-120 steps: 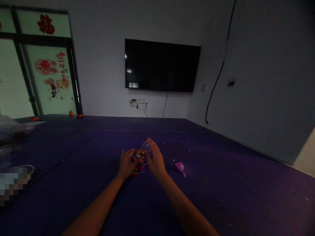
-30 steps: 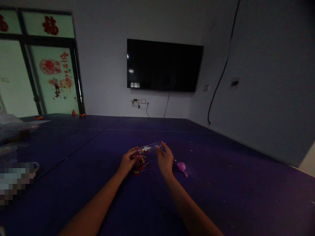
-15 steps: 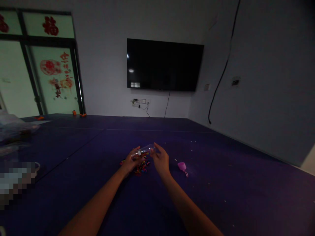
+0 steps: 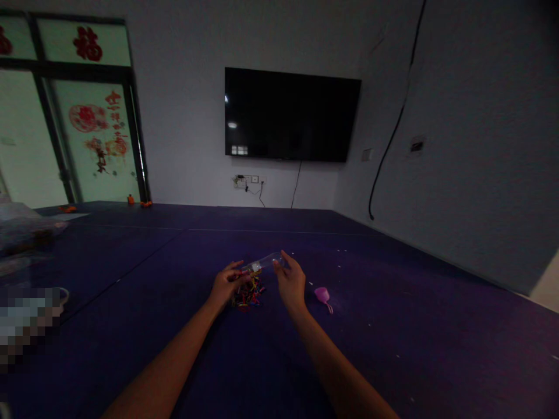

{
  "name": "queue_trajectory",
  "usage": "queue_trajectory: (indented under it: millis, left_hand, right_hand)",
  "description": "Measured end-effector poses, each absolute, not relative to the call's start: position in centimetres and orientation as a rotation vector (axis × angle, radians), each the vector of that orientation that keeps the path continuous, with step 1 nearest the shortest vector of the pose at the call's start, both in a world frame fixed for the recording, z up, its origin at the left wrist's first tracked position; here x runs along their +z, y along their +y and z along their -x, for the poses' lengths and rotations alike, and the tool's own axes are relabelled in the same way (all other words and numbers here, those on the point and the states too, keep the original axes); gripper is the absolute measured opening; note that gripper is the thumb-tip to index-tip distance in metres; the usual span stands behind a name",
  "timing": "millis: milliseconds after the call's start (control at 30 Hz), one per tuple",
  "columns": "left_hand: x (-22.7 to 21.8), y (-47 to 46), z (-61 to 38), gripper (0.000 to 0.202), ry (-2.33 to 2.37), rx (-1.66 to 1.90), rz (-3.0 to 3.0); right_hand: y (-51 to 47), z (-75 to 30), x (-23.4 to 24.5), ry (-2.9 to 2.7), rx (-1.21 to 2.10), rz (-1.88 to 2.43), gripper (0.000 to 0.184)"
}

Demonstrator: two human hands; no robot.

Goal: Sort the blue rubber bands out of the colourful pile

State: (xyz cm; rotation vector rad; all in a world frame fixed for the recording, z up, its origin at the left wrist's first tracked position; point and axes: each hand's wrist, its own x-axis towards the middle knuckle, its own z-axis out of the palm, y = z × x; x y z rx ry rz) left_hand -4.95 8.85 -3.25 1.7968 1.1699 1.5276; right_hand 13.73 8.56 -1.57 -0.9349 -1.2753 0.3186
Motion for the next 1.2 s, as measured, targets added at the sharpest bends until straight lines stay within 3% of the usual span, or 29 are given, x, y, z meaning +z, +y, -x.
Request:
queue_trajectory:
  millis: [200, 433, 600, 867, 1200]
  left_hand:
    - [-3.7, 9.3, 5.4, 0.021, 1.406, 1.580, -1.921]
    - [-4.0, 8.9, 5.0, 0.043, 1.516, 1.610, -2.020]
    - [-3.5, 8.3, 4.7, 0.054, 1.507, 1.525, -2.069]
    - [-3.0, 7.4, 3.7, 0.031, 1.433, 1.435, -2.232]
    - [-3.0, 7.1, 3.5, 0.027, 1.402, 1.559, -2.280]
  right_hand:
    - [8.1, -14.0, -1.2, -1.284, 0.241, 0.907, 0.040]
    - [7.2, -14.2, -0.2, -1.492, 0.016, 0.813, 0.037]
    - [6.5, -13.9, 0.8, -1.710, -0.069, 0.723, 0.046]
    - [6.1, -13.1, 1.3, -1.845, -0.081, 0.672, 0.058]
    - [4.9, -12.2, 1.6, -1.919, -0.095, 0.591, 0.058]
